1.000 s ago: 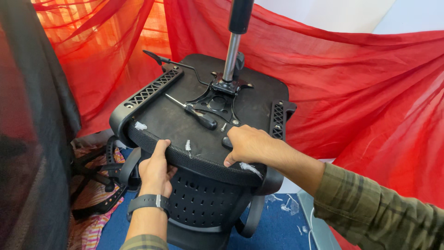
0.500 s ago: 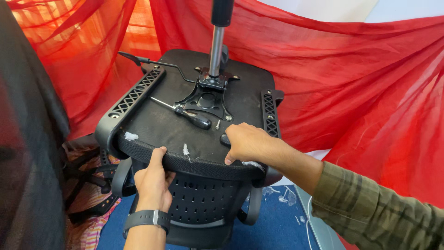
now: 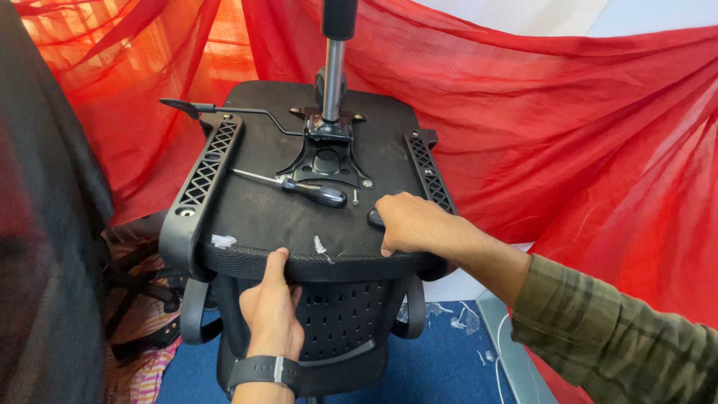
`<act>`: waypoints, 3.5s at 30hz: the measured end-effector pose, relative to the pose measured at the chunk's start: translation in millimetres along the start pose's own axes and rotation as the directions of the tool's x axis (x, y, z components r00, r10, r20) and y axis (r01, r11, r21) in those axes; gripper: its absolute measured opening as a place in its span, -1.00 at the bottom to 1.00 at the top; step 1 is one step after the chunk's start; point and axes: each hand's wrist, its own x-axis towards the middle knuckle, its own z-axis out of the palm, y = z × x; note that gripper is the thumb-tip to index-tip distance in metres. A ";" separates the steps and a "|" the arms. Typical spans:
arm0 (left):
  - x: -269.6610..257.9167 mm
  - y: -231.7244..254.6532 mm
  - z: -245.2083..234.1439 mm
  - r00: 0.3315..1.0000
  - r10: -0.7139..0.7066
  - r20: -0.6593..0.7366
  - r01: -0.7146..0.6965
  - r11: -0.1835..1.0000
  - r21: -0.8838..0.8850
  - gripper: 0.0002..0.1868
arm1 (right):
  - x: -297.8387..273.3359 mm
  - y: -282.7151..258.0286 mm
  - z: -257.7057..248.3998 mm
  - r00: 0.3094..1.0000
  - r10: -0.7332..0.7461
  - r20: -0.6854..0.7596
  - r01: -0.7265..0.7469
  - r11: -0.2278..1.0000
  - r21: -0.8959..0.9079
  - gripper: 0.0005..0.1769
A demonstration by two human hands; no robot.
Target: The person uses a screwdriver to fasten screws into the underside of an overturned office chair, securing the armrests to the seat. The person works methodically, tightening each screw in turn while stabilizing the chair with the other hand.
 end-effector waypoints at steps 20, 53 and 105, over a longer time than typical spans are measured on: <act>-30.1 -44.5 40.6 1.000 0.028 0.009 -0.026 0.984 -0.176 -0.54 | -6.4 -40.5 5.4 0.964 -0.172 -0.203 0.209 0.962 0.174 -0.56; 30.7 85.5 -67.5 0.989 -0.023 0.148 -0.056 0.862 0.503 -0.18 | 3.7 -47.5 13.5 0.992 -0.116 -0.045 0.119 0.992 0.053 -0.33; -58.8 43.8 -36.3 0.960 -0.101 0.261 0.017 0.952 0.307 -0.53 | -25.9 -38.6 4.5 0.918 -0.379 0.121 0.221 0.739 0.637 -0.70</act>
